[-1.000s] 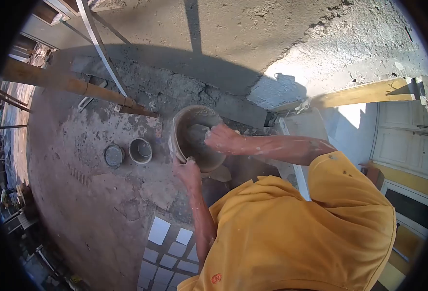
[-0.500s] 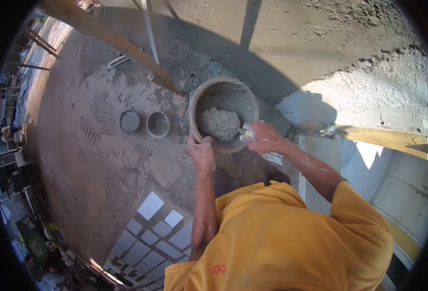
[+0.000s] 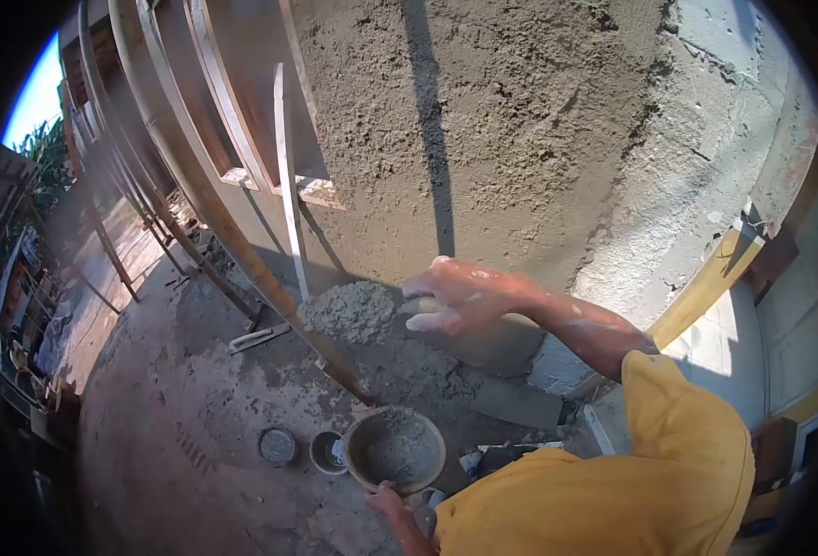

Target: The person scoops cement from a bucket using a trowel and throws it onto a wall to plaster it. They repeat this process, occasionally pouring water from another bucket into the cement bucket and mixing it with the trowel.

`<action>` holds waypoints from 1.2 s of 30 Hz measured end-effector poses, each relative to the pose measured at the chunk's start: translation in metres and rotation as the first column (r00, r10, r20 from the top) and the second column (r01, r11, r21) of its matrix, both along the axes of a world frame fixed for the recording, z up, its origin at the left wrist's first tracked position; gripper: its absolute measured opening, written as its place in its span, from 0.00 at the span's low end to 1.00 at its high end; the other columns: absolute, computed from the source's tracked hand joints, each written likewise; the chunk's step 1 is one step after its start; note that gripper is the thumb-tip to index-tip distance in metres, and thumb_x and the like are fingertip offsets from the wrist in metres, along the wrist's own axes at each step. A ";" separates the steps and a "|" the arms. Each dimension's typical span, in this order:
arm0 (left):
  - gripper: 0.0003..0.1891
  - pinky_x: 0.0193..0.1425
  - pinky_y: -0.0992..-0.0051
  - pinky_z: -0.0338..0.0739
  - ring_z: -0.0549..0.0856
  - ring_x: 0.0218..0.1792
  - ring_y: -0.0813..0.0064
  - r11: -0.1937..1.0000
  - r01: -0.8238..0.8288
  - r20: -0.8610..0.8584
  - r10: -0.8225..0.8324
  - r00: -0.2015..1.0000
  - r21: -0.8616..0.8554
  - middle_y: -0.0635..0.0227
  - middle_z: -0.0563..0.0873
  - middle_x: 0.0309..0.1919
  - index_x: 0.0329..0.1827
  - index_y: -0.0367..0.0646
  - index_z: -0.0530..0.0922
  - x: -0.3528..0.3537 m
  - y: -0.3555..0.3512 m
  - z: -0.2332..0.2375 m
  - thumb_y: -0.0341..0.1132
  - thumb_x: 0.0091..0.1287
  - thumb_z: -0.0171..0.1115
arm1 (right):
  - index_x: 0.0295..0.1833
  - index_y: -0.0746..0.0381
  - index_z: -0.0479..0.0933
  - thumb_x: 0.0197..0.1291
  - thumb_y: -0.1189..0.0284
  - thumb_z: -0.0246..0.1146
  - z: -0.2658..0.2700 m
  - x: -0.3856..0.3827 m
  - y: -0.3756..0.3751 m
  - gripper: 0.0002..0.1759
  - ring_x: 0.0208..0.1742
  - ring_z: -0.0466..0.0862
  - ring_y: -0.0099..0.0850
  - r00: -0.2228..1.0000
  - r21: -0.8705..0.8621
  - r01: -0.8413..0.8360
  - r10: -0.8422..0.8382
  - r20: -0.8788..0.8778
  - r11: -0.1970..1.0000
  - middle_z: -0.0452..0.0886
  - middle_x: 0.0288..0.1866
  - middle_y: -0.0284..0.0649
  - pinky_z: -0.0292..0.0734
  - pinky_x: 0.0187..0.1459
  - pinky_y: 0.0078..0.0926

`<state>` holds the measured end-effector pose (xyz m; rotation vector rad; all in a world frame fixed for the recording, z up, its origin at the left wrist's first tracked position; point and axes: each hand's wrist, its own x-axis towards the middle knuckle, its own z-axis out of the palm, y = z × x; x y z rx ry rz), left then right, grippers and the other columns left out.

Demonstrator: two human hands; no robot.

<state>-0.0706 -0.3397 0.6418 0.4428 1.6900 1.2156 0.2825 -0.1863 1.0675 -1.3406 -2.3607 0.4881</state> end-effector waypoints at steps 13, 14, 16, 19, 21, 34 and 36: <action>0.34 0.61 0.59 0.89 0.92 0.56 0.58 0.944 -0.330 -0.256 0.325 0.910 0.025 0.54 0.90 0.59 0.71 0.29 0.80 -0.136 -0.090 0.013 0.17 0.56 0.56 | 0.50 0.63 0.81 0.77 0.59 0.67 -0.069 0.087 0.119 0.16 0.20 0.75 0.22 -0.264 -0.285 -0.048 -0.287 -0.921 0.957 0.78 0.26 0.34 0.73 0.22 0.25; 0.33 0.62 0.58 0.89 0.92 0.56 0.57 0.952 -0.298 -0.272 0.305 0.913 0.068 0.53 0.91 0.59 0.71 0.29 0.80 -0.144 -0.089 0.008 0.17 0.56 0.56 | 0.52 0.63 0.80 0.78 0.58 0.66 -0.158 0.059 0.099 0.17 0.18 0.73 0.23 -0.402 -0.403 -0.066 -0.394 -0.826 0.913 0.76 0.24 0.33 0.72 0.20 0.24; 0.33 0.64 0.57 0.88 0.92 0.56 0.57 0.966 -0.201 -0.291 0.241 0.926 0.163 0.53 0.91 0.59 0.71 0.28 0.81 -0.150 -0.078 -0.003 0.17 0.57 0.56 | 0.53 0.62 0.83 0.75 0.61 0.69 -0.260 -0.027 0.005 0.15 0.20 0.80 0.26 0.118 -0.796 -0.102 -0.787 -0.606 0.597 0.82 0.28 0.37 0.76 0.20 0.29; 0.34 0.68 0.64 0.83 0.91 0.60 0.56 0.973 -0.119 -0.464 0.015 0.886 -0.196 0.52 0.90 0.62 0.72 0.29 0.81 -0.113 -0.058 0.065 0.17 0.56 0.58 | 0.51 0.61 0.87 0.71 0.59 0.72 -0.338 -0.099 -0.060 0.16 0.32 0.90 0.40 0.667 -0.845 0.031 -0.641 -0.381 0.535 0.89 0.35 0.47 0.85 0.34 0.44; 0.31 0.67 0.64 0.83 0.91 0.57 0.60 0.997 -0.068 -0.321 0.054 0.946 -0.033 0.54 0.90 0.60 0.69 0.27 0.82 -0.099 -0.045 0.057 0.17 0.58 0.58 | 0.52 0.62 0.86 0.70 0.60 0.71 -0.344 -0.122 -0.071 0.17 0.40 0.92 0.50 0.916 -0.668 0.046 -0.299 -0.269 0.743 0.91 0.37 0.52 0.86 0.43 0.53; 0.29 0.69 0.62 0.81 0.93 0.61 0.52 0.840 0.498 -0.398 -0.390 0.830 0.216 0.47 0.94 0.58 0.71 0.32 0.83 0.026 0.062 0.116 0.21 0.64 0.60 | 0.42 0.59 0.87 0.56 0.68 0.70 -0.300 -0.093 -0.051 0.10 0.49 0.92 0.45 0.900 0.149 -0.028 -0.040 0.435 0.988 0.90 0.42 0.44 0.84 0.44 0.44; 0.28 0.68 0.64 0.81 0.93 0.58 0.58 0.818 0.553 -0.434 -0.446 0.783 0.159 0.47 0.94 0.56 0.71 0.29 0.83 0.035 0.064 0.144 0.21 0.64 0.60 | 0.43 0.63 0.86 0.55 0.62 0.72 -0.305 -0.075 -0.055 0.16 0.51 0.92 0.51 0.934 -0.007 0.042 -0.037 0.356 0.999 0.90 0.43 0.49 0.85 0.47 0.49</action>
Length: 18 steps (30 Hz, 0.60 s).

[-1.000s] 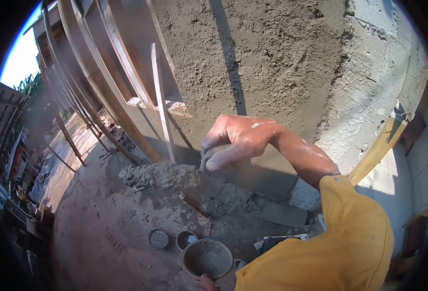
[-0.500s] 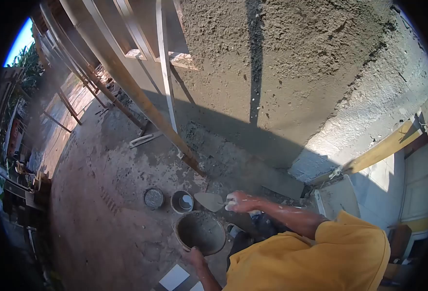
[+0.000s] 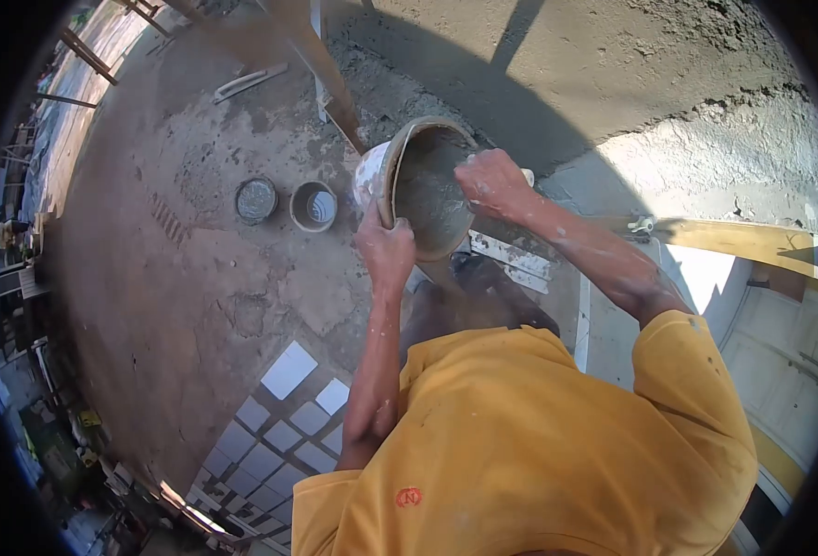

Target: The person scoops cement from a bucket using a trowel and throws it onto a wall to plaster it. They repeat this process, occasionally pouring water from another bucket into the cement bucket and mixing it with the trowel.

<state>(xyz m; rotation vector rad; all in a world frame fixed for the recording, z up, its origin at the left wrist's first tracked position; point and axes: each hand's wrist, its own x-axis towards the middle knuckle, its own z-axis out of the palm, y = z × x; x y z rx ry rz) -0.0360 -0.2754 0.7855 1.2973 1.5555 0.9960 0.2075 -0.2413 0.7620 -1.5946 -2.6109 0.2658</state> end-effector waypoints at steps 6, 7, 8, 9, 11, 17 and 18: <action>0.28 0.59 0.71 0.81 0.86 0.51 0.71 0.992 -0.097 0.284 0.116 0.952 -0.079 0.63 0.89 0.54 0.69 0.29 0.81 0.002 0.032 -0.022 0.16 0.63 0.61 | 0.58 0.73 0.86 0.66 0.51 0.70 0.018 -0.016 -0.026 0.33 0.59 0.90 0.62 0.857 -0.518 0.324 -0.478 -0.195 0.792 0.90 0.53 0.67 0.84 0.62 0.56; 0.26 0.55 0.72 0.81 0.85 0.48 0.73 0.985 -0.143 0.325 0.169 0.930 -0.101 0.65 0.88 0.52 0.68 0.31 0.82 0.000 0.034 -0.035 0.16 0.63 0.62 | 0.58 0.73 0.86 0.67 0.51 0.69 0.026 -0.014 -0.017 0.33 0.60 0.89 0.63 0.857 -0.524 0.316 -0.475 -0.201 0.791 0.90 0.53 0.67 0.83 0.64 0.57; 0.25 0.52 0.72 0.81 0.84 0.45 0.75 0.976 -0.176 0.367 0.212 0.906 -0.128 0.67 0.87 0.50 0.66 0.32 0.82 -0.004 0.029 -0.047 0.16 0.63 0.62 | 0.59 0.73 0.86 0.68 0.51 0.69 0.035 -0.011 -0.013 0.33 0.61 0.89 0.63 0.852 -0.531 0.317 -0.482 -0.204 0.785 0.90 0.53 0.67 0.82 0.66 0.58; 0.27 0.50 0.72 0.81 0.84 0.44 0.75 0.964 -0.193 0.366 0.250 0.896 -0.185 0.67 0.87 0.50 0.67 0.33 0.82 -0.010 0.024 -0.058 0.16 0.62 0.62 | 0.59 0.73 0.86 0.69 0.51 0.69 0.046 -0.009 -0.010 0.33 0.61 0.88 0.64 0.842 -0.528 0.330 -0.497 -0.210 0.783 0.90 0.53 0.67 0.81 0.67 0.59; 0.29 0.48 0.72 0.81 0.85 0.43 0.73 0.952 -0.239 0.433 0.300 0.850 -0.191 0.67 0.86 0.51 0.69 0.35 0.80 -0.018 0.029 -0.090 0.14 0.62 0.60 | 0.60 0.71 0.86 0.70 0.52 0.70 0.088 -0.002 0.014 0.31 0.60 0.88 0.65 0.882 -0.485 0.304 -0.434 -0.181 0.820 0.90 0.52 0.66 0.81 0.67 0.59; 0.35 0.53 0.70 0.84 0.88 0.52 0.66 0.868 -0.395 0.356 0.487 0.798 -0.301 0.61 0.85 0.60 0.75 0.36 0.76 -0.063 -0.017 -0.126 0.13 0.60 0.58 | 0.52 0.69 0.88 0.71 0.57 0.72 0.257 0.017 0.052 0.23 0.42 0.90 0.58 0.926 -0.119 -0.024 -0.023 -0.378 0.993 0.88 0.37 0.61 0.83 0.46 0.51; 0.35 0.54 0.68 0.84 0.88 0.53 0.64 0.862 -0.413 0.319 0.496 0.808 -0.293 0.60 0.85 0.61 0.75 0.35 0.76 -0.076 -0.025 -0.140 0.13 0.60 0.58 | 0.51 0.70 0.88 0.71 0.58 0.72 0.289 0.020 0.057 0.22 0.40 0.90 0.55 0.907 -0.133 -0.104 0.038 -0.420 0.986 0.87 0.35 0.60 0.83 0.44 0.49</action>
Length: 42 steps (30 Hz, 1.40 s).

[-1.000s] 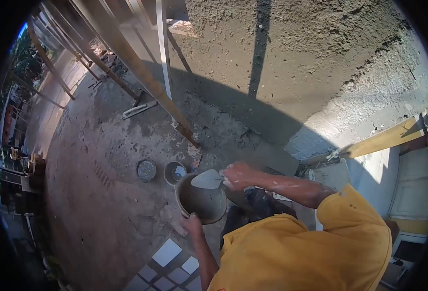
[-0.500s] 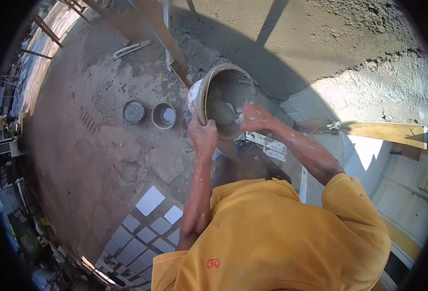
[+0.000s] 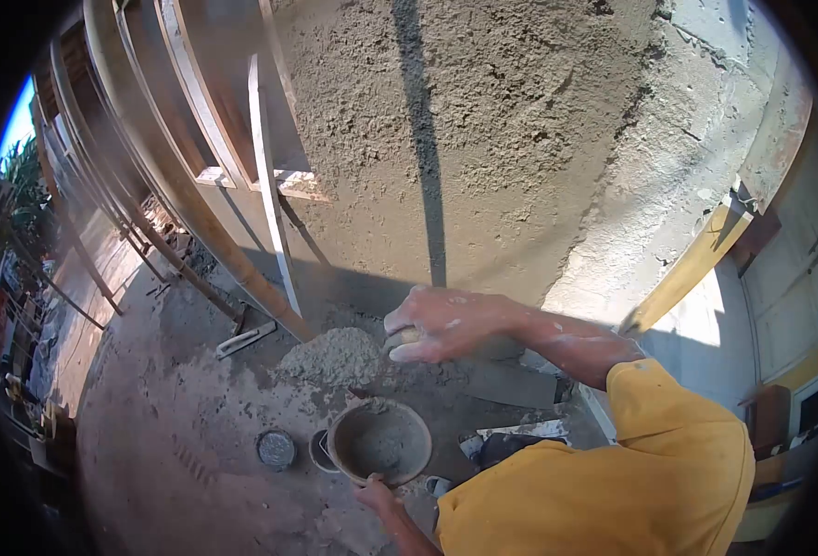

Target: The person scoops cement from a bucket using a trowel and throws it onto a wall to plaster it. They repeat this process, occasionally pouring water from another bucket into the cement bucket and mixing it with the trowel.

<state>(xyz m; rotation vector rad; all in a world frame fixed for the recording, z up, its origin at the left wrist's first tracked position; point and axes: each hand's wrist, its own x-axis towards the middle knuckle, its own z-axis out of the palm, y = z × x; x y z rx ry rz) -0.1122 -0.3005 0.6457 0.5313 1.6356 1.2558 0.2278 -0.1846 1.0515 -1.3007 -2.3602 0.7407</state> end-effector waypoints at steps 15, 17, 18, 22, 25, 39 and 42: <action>0.32 0.66 0.60 0.83 0.90 0.57 0.54 0.961 -0.242 -0.367 0.178 0.913 -0.136 0.48 0.88 0.62 0.71 0.26 0.79 -0.074 -0.069 0.040 0.17 0.57 0.59 | 0.44 0.66 0.84 0.77 0.57 0.69 -0.261 0.020 0.005 0.20 0.23 0.85 0.30 0.567 -0.800 0.174 -0.723 -0.395 0.574 0.85 0.28 0.38 0.80 0.25 0.33; 0.32 0.66 0.60 0.83 0.91 0.56 0.53 0.977 -0.181 -0.350 0.130 0.928 -0.116 0.47 0.89 0.61 0.70 0.24 0.80 -0.059 -0.063 0.046 0.17 0.57 0.59 | 0.44 0.62 0.86 0.71 0.59 0.71 -0.298 -0.019 -0.029 0.15 0.29 0.87 0.31 0.818 -0.740 0.166 -0.510 -0.266 0.652 0.87 0.31 0.40 0.83 0.31 0.34; 0.31 0.67 0.59 0.83 0.91 0.56 0.52 0.984 -0.159 -0.319 0.124 0.940 -0.085 0.47 0.89 0.60 0.69 0.24 0.80 -0.054 -0.057 0.042 0.17 0.57 0.59 | 0.44 0.62 0.86 0.70 0.61 0.71 -0.304 -0.034 -0.035 0.14 0.31 0.89 0.33 0.907 -0.627 0.136 -0.351 -0.233 0.767 0.88 0.32 0.41 0.83 0.32 0.36; 0.31 0.67 0.59 0.83 0.92 0.56 0.54 0.999 0.046 -0.265 -0.038 0.963 0.026 0.47 0.91 0.59 0.68 0.23 0.82 -0.013 -0.034 0.061 0.17 0.57 0.58 | 0.47 0.62 0.88 0.60 0.69 0.71 -0.334 -0.077 -0.043 0.11 0.40 0.94 0.41 0.939 -0.083 -0.090 0.113 0.325 0.992 0.91 0.38 0.48 0.87 0.40 0.46; 0.30 0.68 0.60 0.83 0.92 0.57 0.54 0.981 0.196 -0.320 -0.182 0.930 0.012 0.46 0.92 0.59 0.69 0.23 0.82 0.023 -0.019 0.085 0.17 0.58 0.59 | 0.47 0.62 0.88 0.57 0.68 0.70 -0.344 -0.094 -0.063 0.14 0.46 0.94 0.46 0.910 0.166 -0.150 0.071 0.409 0.975 0.92 0.42 0.51 0.87 0.46 0.53; 0.28 0.61 0.60 0.85 0.94 0.54 0.57 0.884 0.443 -0.299 -0.386 0.872 0.151 0.45 0.95 0.53 0.68 0.28 0.85 0.076 0.019 0.153 0.24 0.62 0.64 | 0.52 0.70 0.88 0.60 0.57 0.71 -0.280 -0.034 -0.091 0.26 0.54 0.92 0.59 0.908 -0.462 0.275 -0.071 0.412 0.843 0.92 0.49 0.61 0.86 0.56 0.55; 0.26 0.54 0.63 0.85 0.92 0.46 0.63 0.944 0.322 -0.209 -0.302 0.930 0.072 0.53 0.94 0.46 0.66 0.30 0.86 0.065 0.022 0.125 0.23 0.62 0.63 | 0.60 0.71 0.88 0.63 0.55 0.73 -0.256 -0.043 -0.117 0.31 0.62 0.90 0.59 0.922 -0.260 0.372 -0.321 0.216 0.891 0.91 0.56 0.63 0.84 0.67 0.53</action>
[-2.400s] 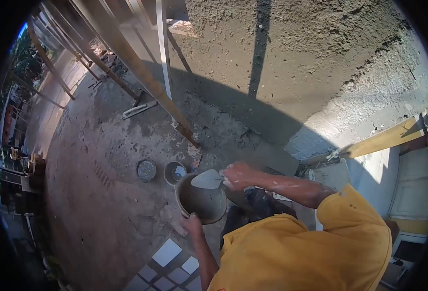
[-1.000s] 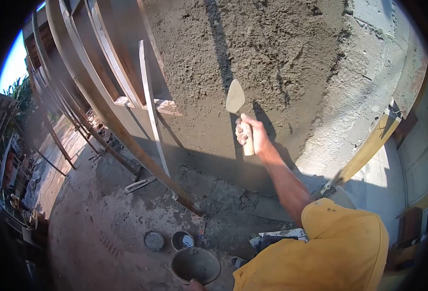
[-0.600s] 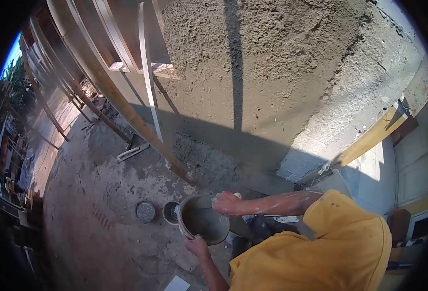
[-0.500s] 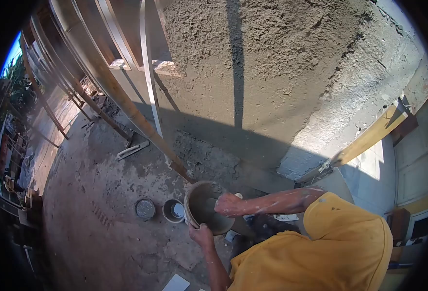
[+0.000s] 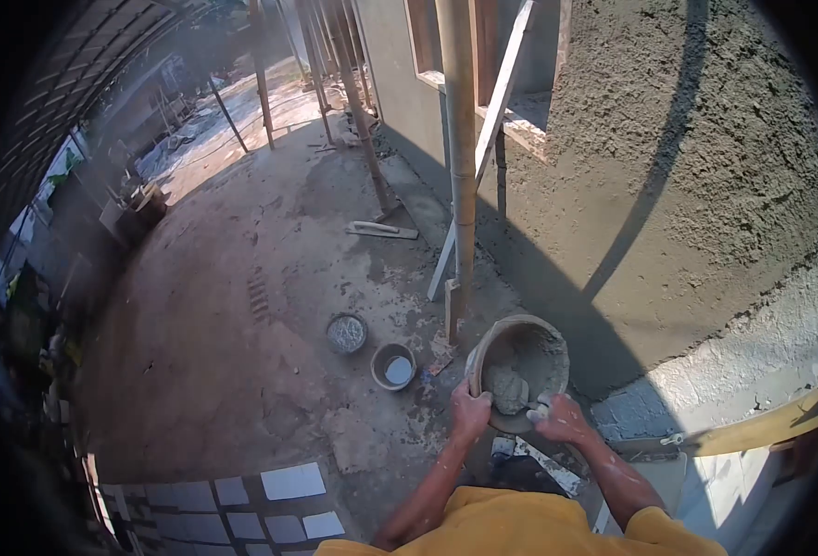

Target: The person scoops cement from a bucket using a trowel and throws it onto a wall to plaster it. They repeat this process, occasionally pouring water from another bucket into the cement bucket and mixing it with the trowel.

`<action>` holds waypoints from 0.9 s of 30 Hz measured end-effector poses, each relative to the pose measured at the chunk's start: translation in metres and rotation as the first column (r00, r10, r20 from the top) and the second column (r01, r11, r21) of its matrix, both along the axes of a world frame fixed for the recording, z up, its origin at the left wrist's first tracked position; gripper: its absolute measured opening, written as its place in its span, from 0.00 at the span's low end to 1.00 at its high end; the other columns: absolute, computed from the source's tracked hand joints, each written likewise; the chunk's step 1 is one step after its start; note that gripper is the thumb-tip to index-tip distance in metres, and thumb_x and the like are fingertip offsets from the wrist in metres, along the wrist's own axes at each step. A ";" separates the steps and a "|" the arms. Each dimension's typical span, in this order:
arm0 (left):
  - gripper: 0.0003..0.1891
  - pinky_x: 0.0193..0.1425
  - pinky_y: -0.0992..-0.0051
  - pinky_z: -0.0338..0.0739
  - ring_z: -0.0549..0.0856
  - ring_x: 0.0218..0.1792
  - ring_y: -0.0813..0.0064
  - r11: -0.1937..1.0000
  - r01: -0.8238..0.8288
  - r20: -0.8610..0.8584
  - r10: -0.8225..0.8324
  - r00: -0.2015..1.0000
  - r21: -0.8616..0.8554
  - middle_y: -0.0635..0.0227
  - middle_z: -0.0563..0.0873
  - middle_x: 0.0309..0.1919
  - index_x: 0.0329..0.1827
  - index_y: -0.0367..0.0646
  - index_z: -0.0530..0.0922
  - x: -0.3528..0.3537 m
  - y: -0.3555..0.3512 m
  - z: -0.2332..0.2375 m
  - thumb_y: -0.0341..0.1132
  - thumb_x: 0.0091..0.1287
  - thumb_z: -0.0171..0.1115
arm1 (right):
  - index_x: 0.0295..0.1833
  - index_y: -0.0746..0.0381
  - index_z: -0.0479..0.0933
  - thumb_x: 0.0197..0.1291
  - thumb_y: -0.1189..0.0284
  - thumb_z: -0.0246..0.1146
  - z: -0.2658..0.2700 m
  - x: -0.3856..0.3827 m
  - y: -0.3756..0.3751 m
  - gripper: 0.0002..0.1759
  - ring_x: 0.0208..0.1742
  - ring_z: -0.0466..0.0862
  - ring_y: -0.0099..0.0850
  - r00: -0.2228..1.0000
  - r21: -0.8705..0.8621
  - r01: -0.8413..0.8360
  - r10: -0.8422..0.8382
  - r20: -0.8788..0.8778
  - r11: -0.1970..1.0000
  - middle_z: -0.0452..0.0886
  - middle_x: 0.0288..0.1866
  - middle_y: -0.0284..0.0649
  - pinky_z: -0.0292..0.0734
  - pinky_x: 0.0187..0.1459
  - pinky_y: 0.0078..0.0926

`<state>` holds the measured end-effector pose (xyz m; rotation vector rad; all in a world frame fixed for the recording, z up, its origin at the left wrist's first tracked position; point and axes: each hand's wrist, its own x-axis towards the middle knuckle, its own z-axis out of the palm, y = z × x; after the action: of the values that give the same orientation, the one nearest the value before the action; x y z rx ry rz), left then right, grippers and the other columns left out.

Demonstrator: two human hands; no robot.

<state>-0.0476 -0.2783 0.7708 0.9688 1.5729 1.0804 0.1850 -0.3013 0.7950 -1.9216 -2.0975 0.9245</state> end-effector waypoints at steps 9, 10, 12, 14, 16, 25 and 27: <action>0.23 0.49 0.69 0.82 0.87 0.43 0.76 0.966 -0.244 0.280 0.259 0.924 -0.086 0.68 0.91 0.43 0.61 0.34 0.87 -0.043 -0.026 -0.045 0.20 0.62 0.61 | 0.50 0.71 0.89 0.65 0.59 0.74 0.080 -0.004 0.044 0.23 0.50 0.91 0.53 0.989 -0.098 0.117 -0.124 -0.076 0.988 0.92 0.44 0.58 0.83 0.56 0.50; 0.23 0.49 0.69 0.83 0.87 0.43 0.76 0.958 -0.274 0.310 0.287 0.906 -0.087 0.67 0.91 0.44 0.62 0.34 0.87 -0.050 -0.032 -0.051 0.19 0.62 0.61 | 0.50 0.70 0.89 0.65 0.59 0.74 0.102 -0.004 0.050 0.23 0.52 0.92 0.55 0.985 -0.106 0.143 -0.151 -0.079 0.984 0.92 0.46 0.59 0.83 0.58 0.50; 0.26 0.52 0.67 0.84 0.89 0.45 0.71 0.946 -0.304 0.219 0.323 0.921 -0.114 0.63 0.92 0.45 0.65 0.34 0.87 -0.067 -0.042 -0.081 0.22 0.62 0.62 | 0.48 0.71 0.88 0.64 0.60 0.75 0.125 0.013 0.071 0.21 0.45 0.91 0.48 0.993 0.028 0.110 -0.108 -0.052 0.994 0.90 0.40 0.56 0.83 0.52 0.47; 0.27 0.54 0.66 0.84 0.90 0.46 0.67 0.917 -0.349 0.075 0.368 0.927 -0.190 0.60 0.93 0.46 0.66 0.34 0.86 -0.087 -0.056 -0.101 0.23 0.61 0.63 | 0.45 0.72 0.86 0.62 0.61 0.76 0.172 0.022 0.085 0.21 0.40 0.87 0.43 0.994 0.165 0.098 -0.090 -0.060 0.981 0.88 0.36 0.53 0.81 0.47 0.45; 0.28 0.59 0.63 0.85 0.92 0.50 0.60 0.897 -0.378 0.062 0.401 0.914 -0.228 0.55 0.94 0.49 0.68 0.35 0.86 -0.109 -0.072 -0.119 0.24 0.61 0.64 | 0.42 0.72 0.83 0.60 0.62 0.77 0.212 0.035 0.099 0.21 0.36 0.83 0.39 0.994 0.311 0.099 -0.081 -0.070 0.945 0.84 0.33 0.51 0.80 0.44 0.44; 0.24 0.53 0.62 0.84 0.91 0.47 0.62 0.797 -0.575 -0.091 0.569 0.817 -0.185 0.58 0.92 0.49 0.63 0.32 0.86 -0.183 -0.128 -0.167 0.21 0.60 0.64 | 0.37 0.67 0.83 0.63 0.66 0.71 0.395 0.041 0.103 0.13 0.23 0.79 0.20 0.995 0.543 0.100 -0.087 -0.050 0.834 0.78 0.25 0.33 0.75 0.22 0.25; 0.21 0.46 0.65 0.83 0.89 0.42 0.66 0.796 -0.590 -0.058 0.589 0.806 -0.135 0.61 0.91 0.45 0.59 0.32 0.85 -0.192 -0.132 -0.166 0.19 0.61 0.64 | 0.38 0.67 0.85 0.60 0.62 0.71 0.421 0.033 0.095 0.16 0.22 0.79 0.20 0.997 0.572 0.074 -0.060 -0.042 0.817 0.78 0.25 0.33 0.75 0.22 0.25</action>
<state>-0.2398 -0.4107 0.6051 0.3727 2.0018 1.3500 0.2175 -0.2059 1.2164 -1.6313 -1.9699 0.2364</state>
